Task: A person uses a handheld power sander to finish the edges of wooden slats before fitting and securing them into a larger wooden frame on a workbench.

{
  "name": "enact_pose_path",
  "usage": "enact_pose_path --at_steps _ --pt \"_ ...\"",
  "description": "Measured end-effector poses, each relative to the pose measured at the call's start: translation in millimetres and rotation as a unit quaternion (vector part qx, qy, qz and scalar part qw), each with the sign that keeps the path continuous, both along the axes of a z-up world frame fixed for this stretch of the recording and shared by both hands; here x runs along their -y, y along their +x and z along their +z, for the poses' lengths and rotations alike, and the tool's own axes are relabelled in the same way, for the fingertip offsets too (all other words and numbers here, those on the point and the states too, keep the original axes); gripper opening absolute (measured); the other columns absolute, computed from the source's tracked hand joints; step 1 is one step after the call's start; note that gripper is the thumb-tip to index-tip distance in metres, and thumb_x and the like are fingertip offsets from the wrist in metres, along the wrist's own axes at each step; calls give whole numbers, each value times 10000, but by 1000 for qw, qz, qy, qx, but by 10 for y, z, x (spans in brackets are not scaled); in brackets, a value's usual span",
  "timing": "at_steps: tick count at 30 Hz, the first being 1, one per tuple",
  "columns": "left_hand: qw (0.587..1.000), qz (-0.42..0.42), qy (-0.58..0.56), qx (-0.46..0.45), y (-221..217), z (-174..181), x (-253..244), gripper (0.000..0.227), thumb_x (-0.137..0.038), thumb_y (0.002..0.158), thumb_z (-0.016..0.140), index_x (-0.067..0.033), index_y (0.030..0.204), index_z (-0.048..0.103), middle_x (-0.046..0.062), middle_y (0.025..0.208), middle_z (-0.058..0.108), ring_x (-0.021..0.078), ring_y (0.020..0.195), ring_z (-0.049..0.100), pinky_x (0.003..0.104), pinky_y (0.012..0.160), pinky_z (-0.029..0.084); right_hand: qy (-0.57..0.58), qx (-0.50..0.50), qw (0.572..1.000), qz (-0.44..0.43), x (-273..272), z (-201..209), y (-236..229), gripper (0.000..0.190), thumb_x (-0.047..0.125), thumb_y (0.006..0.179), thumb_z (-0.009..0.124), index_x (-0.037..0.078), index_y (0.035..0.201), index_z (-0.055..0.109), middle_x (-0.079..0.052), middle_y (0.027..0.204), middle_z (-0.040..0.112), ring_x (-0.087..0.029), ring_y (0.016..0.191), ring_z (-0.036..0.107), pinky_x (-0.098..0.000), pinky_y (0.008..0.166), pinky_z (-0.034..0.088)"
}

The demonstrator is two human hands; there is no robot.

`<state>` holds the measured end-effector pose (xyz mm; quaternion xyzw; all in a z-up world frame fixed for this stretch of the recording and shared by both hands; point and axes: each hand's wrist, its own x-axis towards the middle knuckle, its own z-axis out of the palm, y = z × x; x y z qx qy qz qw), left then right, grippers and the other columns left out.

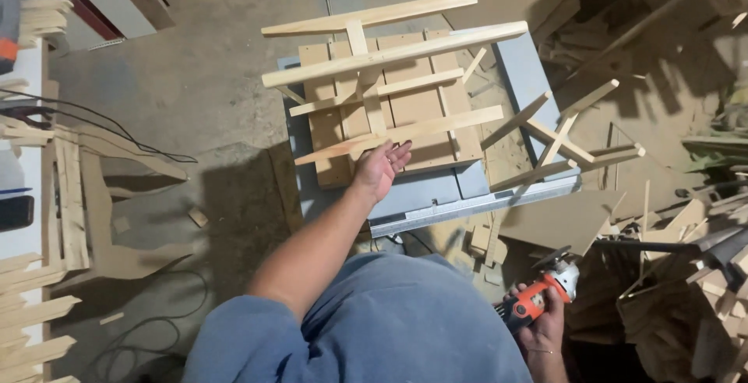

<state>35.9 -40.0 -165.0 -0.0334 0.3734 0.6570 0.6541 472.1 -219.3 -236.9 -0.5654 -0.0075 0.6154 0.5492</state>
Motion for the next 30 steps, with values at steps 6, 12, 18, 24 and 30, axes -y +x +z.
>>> enact_pose_path --at_steps 6,12,18,24,30 --pt "999 -45 -9 -28 -26 -11 219 286 -229 1017 579 -15 1196 515 223 1160 666 356 1143 701 487 1040 570 -23 -45 999 0 8 -31 -109 509 504 851 731 53 1061 628 -93 916 667 -230 815 665 -396 806 580" --pt "991 -73 -51 -97 -47 174 231 639 -443 1014 474 -8 1479 411 273 1220 685 362 1141 697 481 995 580 -2 -63 997 35 27 -257 -77 589 546 876 709 -18 1022 628 -180 873 651 -272 805 669 -390 764 584" --pt "981 -99 -88 -140 -79 -187 105 579 -339 1082 409 15 1538 372 260 1158 729 337 1051 738 437 893 632 30 -51 998 33 8 -123 -243 427 466 907 695 79 1059 596 -121 884 655 -257 798 661 -428 745 585" --pt "963 -194 -125 -137 -69 -79 153 666 -534 1044 322 13 1389 484 271 1213 709 413 1149 689 504 981 574 -10 -66 997 22 4 -74 -316 439 480 892 693 69 1028 623 -113 876 678 -252 777 659 -414 743 576" --pt "823 -340 -49 -452 77 -72 575 247 -258 956 653 -127 1155 719 34 992 748 131 779 651 273 618 483 36 -102 993 52 1 57 -385 433 465 893 723 57 1012 643 -102 881 691 -236 781 695 -399 767 589"
